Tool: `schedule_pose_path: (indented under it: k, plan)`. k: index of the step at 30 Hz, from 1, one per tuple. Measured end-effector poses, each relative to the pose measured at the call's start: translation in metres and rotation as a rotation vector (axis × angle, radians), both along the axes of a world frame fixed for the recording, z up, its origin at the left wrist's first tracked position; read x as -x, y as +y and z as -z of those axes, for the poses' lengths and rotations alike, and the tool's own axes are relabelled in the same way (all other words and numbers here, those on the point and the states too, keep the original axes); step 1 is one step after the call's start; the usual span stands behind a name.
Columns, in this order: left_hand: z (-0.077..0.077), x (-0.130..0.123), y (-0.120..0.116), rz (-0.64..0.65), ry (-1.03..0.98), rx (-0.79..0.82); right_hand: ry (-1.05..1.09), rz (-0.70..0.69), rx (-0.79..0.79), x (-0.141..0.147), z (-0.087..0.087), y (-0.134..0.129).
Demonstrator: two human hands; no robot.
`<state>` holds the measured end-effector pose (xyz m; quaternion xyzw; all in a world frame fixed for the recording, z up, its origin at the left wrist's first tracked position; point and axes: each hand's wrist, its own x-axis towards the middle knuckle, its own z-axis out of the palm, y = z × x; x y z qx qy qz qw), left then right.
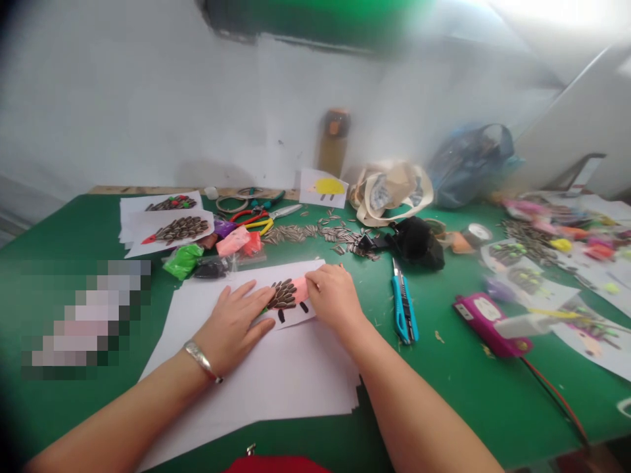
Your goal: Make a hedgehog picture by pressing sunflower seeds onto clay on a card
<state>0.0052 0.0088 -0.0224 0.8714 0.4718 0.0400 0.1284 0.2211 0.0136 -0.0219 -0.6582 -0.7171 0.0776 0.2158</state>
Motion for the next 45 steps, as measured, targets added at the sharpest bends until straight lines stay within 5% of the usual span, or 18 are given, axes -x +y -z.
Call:
schedule_pose_path:
  k: [5,11,34,37,45]
  plan:
    - [0.002,0.005,0.002,0.016,-0.034,-0.018,-0.181,0.129,-0.007,-0.033,-0.018,0.042]
    - [0.007,0.010,0.004,0.041,-0.061,-0.034,-0.379,0.197,0.107,-0.049,-0.006,0.078]
    - [0.005,0.008,0.003,0.034,-0.047,-0.027,-0.520,0.014,0.055,-0.020,0.008,0.053]
    - [0.006,0.008,0.003,0.028,-0.052,-0.033,-0.440,0.027,0.020,-0.019,0.003,0.049]
    - [0.006,0.007,0.003,0.025,-0.056,-0.026,0.290,-0.084,0.099,-0.006,-0.017,-0.002]
